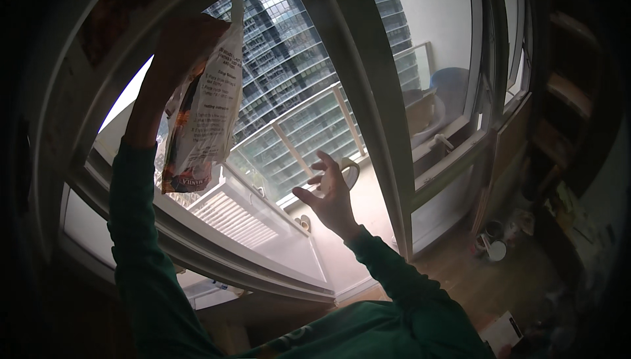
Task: The person uses masking tape to secure a piece of paper to a window frame. They repeatedly apply tape to the paper and press it against the glass, smoothing it down to ensure adhesion.
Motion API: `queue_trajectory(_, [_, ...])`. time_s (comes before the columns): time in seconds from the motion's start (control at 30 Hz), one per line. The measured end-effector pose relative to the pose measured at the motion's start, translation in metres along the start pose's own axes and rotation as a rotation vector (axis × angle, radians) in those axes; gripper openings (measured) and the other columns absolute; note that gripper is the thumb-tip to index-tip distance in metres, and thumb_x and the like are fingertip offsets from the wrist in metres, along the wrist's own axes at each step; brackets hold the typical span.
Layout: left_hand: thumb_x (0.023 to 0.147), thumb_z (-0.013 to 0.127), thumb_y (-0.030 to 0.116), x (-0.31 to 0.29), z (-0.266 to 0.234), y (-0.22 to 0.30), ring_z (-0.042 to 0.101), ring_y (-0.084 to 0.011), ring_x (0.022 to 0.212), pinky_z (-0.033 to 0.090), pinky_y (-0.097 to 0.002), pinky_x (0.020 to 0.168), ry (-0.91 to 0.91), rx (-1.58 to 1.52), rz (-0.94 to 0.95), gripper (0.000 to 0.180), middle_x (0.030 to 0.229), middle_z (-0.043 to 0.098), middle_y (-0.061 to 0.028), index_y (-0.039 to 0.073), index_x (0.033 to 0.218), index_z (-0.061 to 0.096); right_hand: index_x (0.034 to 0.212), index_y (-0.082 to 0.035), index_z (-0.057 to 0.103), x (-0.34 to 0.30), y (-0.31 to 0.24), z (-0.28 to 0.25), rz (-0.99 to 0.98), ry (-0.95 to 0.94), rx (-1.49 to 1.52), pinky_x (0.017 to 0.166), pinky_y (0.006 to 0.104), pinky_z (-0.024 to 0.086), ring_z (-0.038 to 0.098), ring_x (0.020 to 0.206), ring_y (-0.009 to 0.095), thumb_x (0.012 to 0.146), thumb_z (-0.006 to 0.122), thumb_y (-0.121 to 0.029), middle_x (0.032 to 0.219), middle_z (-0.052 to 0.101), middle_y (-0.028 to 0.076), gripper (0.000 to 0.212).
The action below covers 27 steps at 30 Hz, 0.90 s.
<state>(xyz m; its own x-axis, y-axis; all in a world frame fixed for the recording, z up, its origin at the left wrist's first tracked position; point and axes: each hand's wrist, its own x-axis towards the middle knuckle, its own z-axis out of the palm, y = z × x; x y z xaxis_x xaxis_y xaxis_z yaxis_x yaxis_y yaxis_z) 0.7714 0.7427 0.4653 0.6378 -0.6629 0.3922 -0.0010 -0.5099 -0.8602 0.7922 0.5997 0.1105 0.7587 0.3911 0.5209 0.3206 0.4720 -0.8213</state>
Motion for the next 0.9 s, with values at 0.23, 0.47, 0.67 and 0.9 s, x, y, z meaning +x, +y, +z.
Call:
queue_trajectory(0.23, [0.069,0.081,0.006,0.005,0.005,-0.024,0.072,-0.0217,0.084,0.060,-0.0347,0.073,0.073,-0.188,0.148,0.028,0.098,0.073,-0.0082,0.009,0.096,0.075,0.152,-0.008,0.010,0.053,-0.031,0.065,-0.401,0.078,0.051,0.088,0.0417,0.046,0.056,0.101,0.026,0.062,0.092,-0.037,0.132,0.038,0.020,0.125])
queue_trajectory(0.47, [0.072,0.078,0.011,0.017,0.011,-0.021,0.071,-0.0175,0.082,0.058,-0.0314,0.075,-0.016,0.094,0.086,0.027,0.094,0.074,-0.0044,0.018,0.098,0.077,0.151,-0.010,0.001,0.060,-0.059,0.109,-0.417,0.078,0.251,0.093,0.0463,0.045,0.055,0.106,0.029,0.057,0.094,-0.042,0.134,0.033,0.022,0.136])
queue_trajectory(0.67, [0.074,0.075,0.017,0.019,0.023,-0.031,0.071,-0.0162,0.078,0.056,-0.0302,0.072,-0.088,0.199,-0.016,0.029,0.090,0.074,-0.0030,0.024,0.101,0.076,0.123,0.000,0.049,0.073,-0.070,0.111,-0.267,0.268,0.391,0.074,0.0281,0.049,0.063,0.090,0.018,0.086,0.075,-0.020,0.109,0.059,0.014,0.050])
queue_trajectory(0.9, [0.075,0.070,0.008,0.010,-0.007,-0.035,0.071,-0.0203,0.077,0.056,-0.0305,0.073,0.010,0.046,-0.119,0.031,0.090,0.073,-0.0055,0.018,0.104,0.074,0.095,-0.001,0.063,0.110,-0.082,0.032,-0.230,0.362,0.413,0.056,0.0239,0.044,0.062,0.061,0.011,0.094,0.063,-0.022,0.069,0.063,0.005,0.021])
